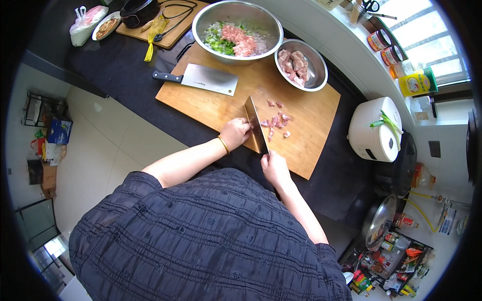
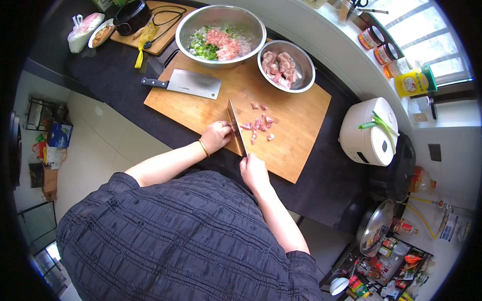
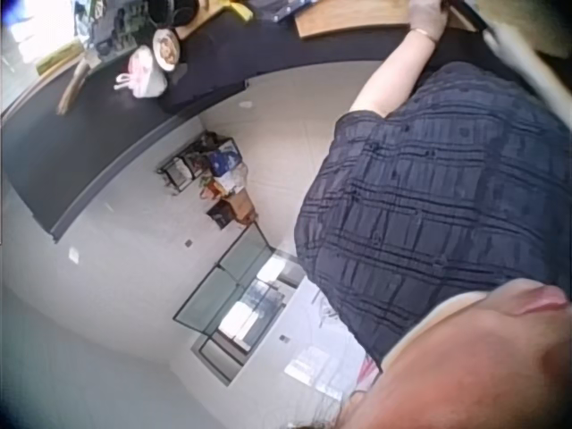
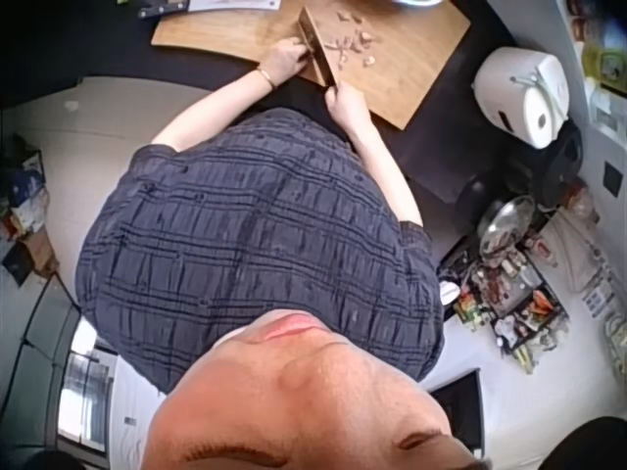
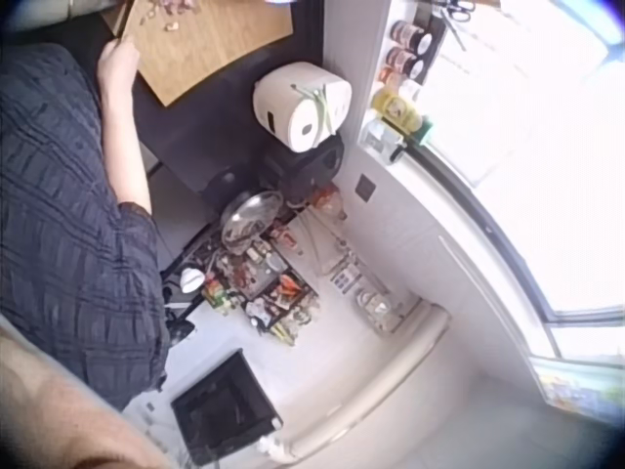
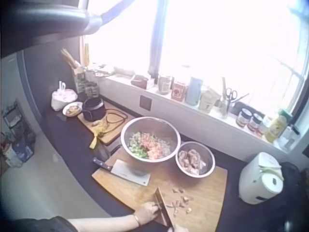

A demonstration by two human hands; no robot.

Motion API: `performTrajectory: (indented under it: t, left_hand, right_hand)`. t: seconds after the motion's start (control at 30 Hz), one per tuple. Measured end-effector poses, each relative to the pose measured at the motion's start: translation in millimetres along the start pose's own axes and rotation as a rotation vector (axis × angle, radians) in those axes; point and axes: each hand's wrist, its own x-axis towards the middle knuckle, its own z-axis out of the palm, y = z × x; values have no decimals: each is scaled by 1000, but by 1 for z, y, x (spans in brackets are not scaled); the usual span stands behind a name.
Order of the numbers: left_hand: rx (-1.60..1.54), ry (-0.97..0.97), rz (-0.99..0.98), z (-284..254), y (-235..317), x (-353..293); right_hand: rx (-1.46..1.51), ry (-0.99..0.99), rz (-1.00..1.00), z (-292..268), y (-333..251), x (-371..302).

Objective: The person uses a cleaver to chop a piece of raw meat into small cubes on a wooden cutting board. The chopped meat is then transferred into a metal bowl containing other ingredients. The person repeats this process with additional pieces of meat from a separate bowl.

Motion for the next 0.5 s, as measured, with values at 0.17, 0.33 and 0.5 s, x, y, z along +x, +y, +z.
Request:
performTrajectory:
  t: [0.17,0.33,0.5]
  left_hand:
    - [10,-7,-2,1,-1,2]
    - [22,19,-4,4,-5,4]
    - [56,-15,69,3,-8,5]
  right_hand:
    - [-29,32,-52,5,-3,10]
    - [-26,68,-74,9,-3,20]
    - [20,34,-48,1,0,11]
